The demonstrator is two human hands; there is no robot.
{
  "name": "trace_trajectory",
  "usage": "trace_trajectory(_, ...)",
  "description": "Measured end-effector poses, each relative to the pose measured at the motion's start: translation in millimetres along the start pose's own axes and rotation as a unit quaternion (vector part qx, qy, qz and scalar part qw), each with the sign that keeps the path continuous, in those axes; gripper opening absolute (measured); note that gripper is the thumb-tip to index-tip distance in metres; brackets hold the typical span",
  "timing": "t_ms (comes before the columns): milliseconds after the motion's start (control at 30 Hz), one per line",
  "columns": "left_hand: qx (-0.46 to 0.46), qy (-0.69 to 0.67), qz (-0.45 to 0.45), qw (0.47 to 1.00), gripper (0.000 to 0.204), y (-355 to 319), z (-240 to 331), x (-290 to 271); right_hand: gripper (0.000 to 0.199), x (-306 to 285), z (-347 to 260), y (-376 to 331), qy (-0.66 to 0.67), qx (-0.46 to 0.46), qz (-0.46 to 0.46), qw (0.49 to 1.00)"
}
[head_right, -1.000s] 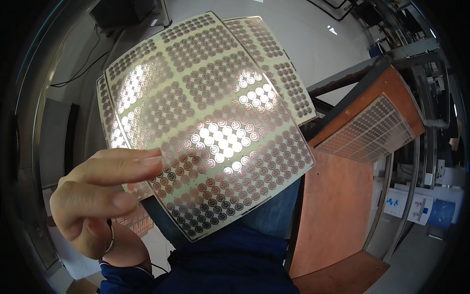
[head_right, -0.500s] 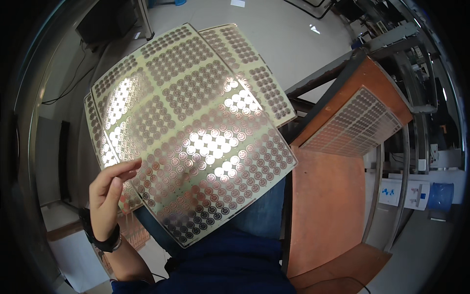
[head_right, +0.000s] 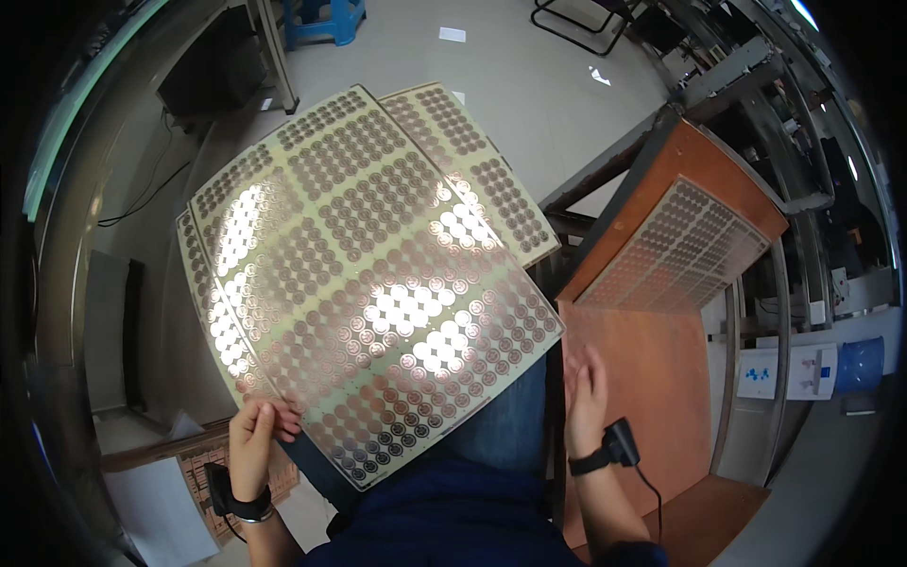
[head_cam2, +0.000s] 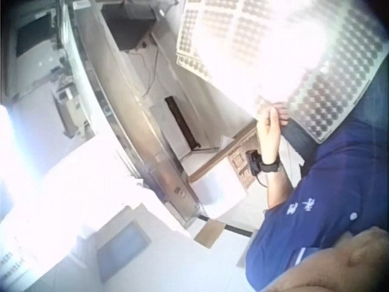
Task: The recorder is inspecting and marking large printed sheets containing many small circular components, possibly circuits or gaskets.
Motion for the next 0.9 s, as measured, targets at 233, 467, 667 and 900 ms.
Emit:
trace_trajectory(233,-0.127,0.115,-0.015,0.985,0.020,-28.0,-25.5,13.1,0.033,50.5,-37.3,70.2,-0.098,-0.016,-0.187,0.977)
trace_trajectory(467,0.026,-0.400,0.041,0.915,0.032,-40.7,-49.8,40.9,0.031,52.2,-57.7,80.8,-0.066,0.055,-0.252,0.964)
trace_trajectory(667,0.089,-0.407,0.021,0.909,0.055,-42.9,-21.9,44.8,0.039,64.5,-67.9,75.9,0.008,0.096,-0.333,0.938)
trace_trajectory(900,0.143,-0.364,-0.032,0.920,0.057,-57.4,2.5,6.6,0.047,73.4,-59.0,93.0,0.231,0.095,-0.442,0.862)
Point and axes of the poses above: each hand's wrist, its own y-axis towards the middle knuckle, its own x-axis out of the palm, z = x × y, the point moved 3 cm from there along y, towards the middle knuckle, and after that the axes turned 4 degrees about -z, right-handed, at the moved point
